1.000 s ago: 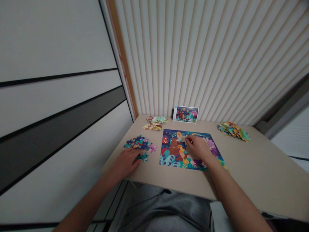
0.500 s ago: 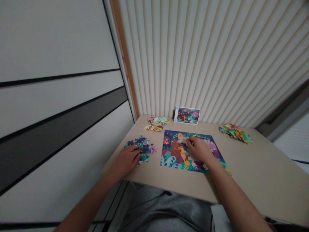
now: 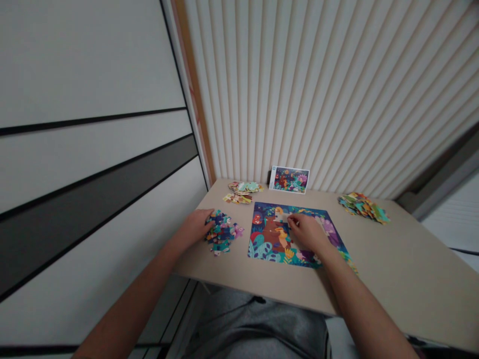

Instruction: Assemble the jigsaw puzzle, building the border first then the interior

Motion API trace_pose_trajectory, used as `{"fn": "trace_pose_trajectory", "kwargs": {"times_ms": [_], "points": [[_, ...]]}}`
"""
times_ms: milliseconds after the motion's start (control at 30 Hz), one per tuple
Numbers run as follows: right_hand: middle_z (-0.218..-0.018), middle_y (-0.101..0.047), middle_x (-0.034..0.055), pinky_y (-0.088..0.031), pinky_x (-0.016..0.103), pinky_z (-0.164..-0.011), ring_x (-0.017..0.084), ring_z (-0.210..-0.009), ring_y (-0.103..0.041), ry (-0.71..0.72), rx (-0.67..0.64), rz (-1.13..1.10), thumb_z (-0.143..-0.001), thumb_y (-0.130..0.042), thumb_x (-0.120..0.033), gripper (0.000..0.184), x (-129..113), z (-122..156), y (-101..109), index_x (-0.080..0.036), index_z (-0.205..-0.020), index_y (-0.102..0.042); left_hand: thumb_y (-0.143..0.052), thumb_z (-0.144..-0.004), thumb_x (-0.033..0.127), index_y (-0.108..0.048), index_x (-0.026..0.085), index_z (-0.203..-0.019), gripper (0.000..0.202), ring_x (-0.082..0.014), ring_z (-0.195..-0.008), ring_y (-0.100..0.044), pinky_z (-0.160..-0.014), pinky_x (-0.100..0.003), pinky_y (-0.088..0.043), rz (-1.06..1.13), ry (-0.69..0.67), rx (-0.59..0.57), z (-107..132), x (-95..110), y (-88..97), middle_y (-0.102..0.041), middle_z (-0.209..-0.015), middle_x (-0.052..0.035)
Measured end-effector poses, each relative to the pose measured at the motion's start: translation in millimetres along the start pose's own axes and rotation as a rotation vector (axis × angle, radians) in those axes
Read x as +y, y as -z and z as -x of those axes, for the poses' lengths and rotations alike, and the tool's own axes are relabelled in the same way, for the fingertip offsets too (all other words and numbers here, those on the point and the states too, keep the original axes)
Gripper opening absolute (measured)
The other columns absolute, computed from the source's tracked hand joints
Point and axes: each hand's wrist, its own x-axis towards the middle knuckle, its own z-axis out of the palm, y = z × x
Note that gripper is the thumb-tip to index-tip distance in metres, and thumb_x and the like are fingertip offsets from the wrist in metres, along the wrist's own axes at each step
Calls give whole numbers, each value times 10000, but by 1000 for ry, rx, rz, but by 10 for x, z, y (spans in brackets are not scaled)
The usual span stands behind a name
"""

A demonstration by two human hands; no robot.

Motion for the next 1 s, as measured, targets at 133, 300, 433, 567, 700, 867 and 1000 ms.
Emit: {"fn": "trace_pose_trajectory", "kwargs": {"times_ms": [133, 300, 433, 567, 700, 867, 1000], "points": [[-937, -757, 78, -340, 275, -667, 203, -826, -670, -2, 0, 8, -1018, -464, -362, 313, 8, -5, 11, -222, -995, -742, -652, -834, 338, -678, 170, -1249, 448, -291, -1155, -620, -1041, -410, -441, 100, -25, 26, -127, -19, -1, -684, -1243, -140], [-931, -755, 80, -340, 270, -669, 201, -824, -665, 0, -15, 13, -1020, -458, -358, 314, -11, 1, 46, -220, -985, -737, -671, -801, 432, -742, 164, -1042, 367, -220, -805, -633, -730, -314, -479, 244, 66, 62, -208, 35, 71, -712, -914, -74], [-959, -757, 83, -350, 271, -688, 201, -844, -674, 8, -1, 11, -1020, -463, -351, 302, -27, 9, 65, -219, -1006, -734, -659, -799, 552, -735, 161, -899, 410, -167, -612, -550, -557, -253, -380, 367, 148, 73, -223, 99, 115, -623, -651, -2], [-934, -756, 80, -342, 276, -673, 202, -830, -675, 7, 5, 23, -1022, -457, -348, 312, -33, 7, 67, -214, -952, -730, -636, -802, 626, -708, 166, -805, 466, -152, -562, -541, -511, -231, -355, 509, 198, 60, -222, 171, 145, -603, -588, 12], [-938, -756, 81, -349, 270, -679, 199, -839, -676, 8, 2, 8, -1019, -462, -345, 299, -25, 8, 66, -215, -978, -728, -613, -821, 640, -678, 170, -777, 477, -139, -488, -512, -471, -225, -342, 588, 227, 13, -222, 248, 157, -586, -534, 20], [-895, -755, 78, -361, 270, -681, 201, -810, -672, 20, 33, -36, -1011, -468, -353, 312, -18, 11, 66, -213, -886, -717, -595, -850, 637, -681, 157, -832, 489, -139, -505, -543, -498, -230, -396, 721, 219, -39, -203, 397, 125, -600, -560, 17], [-922, -763, 69, -424, 275, -728, 206, -830, -678, 76, 61, -301, -1002, -470, -364, 323, -120, 16, 34, -207, -934, -744, -600, -861, 638, -674, 151, -870, 493, -149, -559, -592, -533, -239, -444, 841, 202, -88, -146, 665, 96, -638, -633, 0]]}}
